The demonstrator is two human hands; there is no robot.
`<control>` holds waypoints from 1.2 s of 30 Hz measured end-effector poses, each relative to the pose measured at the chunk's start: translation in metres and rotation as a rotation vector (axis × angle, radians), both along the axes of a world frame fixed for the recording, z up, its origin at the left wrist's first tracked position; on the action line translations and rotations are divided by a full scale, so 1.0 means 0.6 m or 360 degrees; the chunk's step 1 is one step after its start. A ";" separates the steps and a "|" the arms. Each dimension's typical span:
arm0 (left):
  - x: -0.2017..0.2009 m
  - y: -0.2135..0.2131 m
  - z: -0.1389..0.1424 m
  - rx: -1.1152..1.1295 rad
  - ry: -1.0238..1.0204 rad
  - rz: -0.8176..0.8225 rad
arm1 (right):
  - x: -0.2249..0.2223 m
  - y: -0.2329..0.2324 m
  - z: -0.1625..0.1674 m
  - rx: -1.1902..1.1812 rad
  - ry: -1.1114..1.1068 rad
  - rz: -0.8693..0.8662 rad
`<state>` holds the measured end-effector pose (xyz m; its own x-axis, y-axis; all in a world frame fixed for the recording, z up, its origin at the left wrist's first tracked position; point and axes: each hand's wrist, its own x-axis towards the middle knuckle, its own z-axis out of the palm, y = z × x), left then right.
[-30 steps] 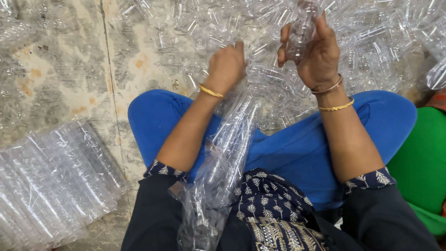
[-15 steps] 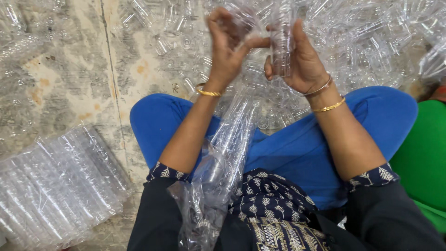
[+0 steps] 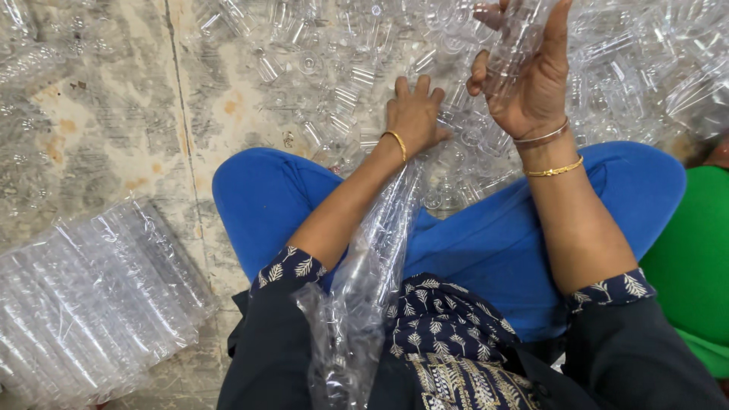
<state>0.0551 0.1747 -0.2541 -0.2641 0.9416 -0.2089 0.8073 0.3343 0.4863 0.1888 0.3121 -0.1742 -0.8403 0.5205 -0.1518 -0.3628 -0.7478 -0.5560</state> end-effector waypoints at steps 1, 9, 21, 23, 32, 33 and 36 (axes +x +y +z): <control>-0.010 0.003 -0.007 0.0017 -0.0027 -0.0066 | 0.000 0.000 0.001 0.0038 -0.0006 0.0002; -0.157 -0.018 0.055 0.0633 -0.0589 0.0327 | 0.009 0.006 0.028 0.0245 -0.0174 -0.0214; -0.092 -0.076 0.165 0.1713 -0.0346 0.0549 | -0.012 -0.057 0.016 0.0257 -0.0081 0.0257; -0.092 -0.078 0.161 0.1926 -0.1037 0.0668 | -0.007 -0.057 0.016 0.0052 0.0087 0.0313; -0.071 -0.132 0.205 0.1526 -0.2679 0.0592 | 0.014 -0.137 0.054 0.0263 0.0082 0.0456; -0.084 -0.154 0.221 0.1600 -0.2718 0.0527 | 0.020 -0.144 0.065 0.0467 -0.0006 0.0433; -0.075 -0.201 0.267 0.1563 -0.2771 0.0292 | 0.043 -0.187 0.095 0.1337 -0.0415 0.0622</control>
<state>0.0100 0.0541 -0.0941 -0.4738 0.8635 0.1730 -0.6470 -0.4746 0.5967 0.2145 0.1999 -0.1170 -0.9700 0.2349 -0.0632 0.0380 -0.1105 -0.9932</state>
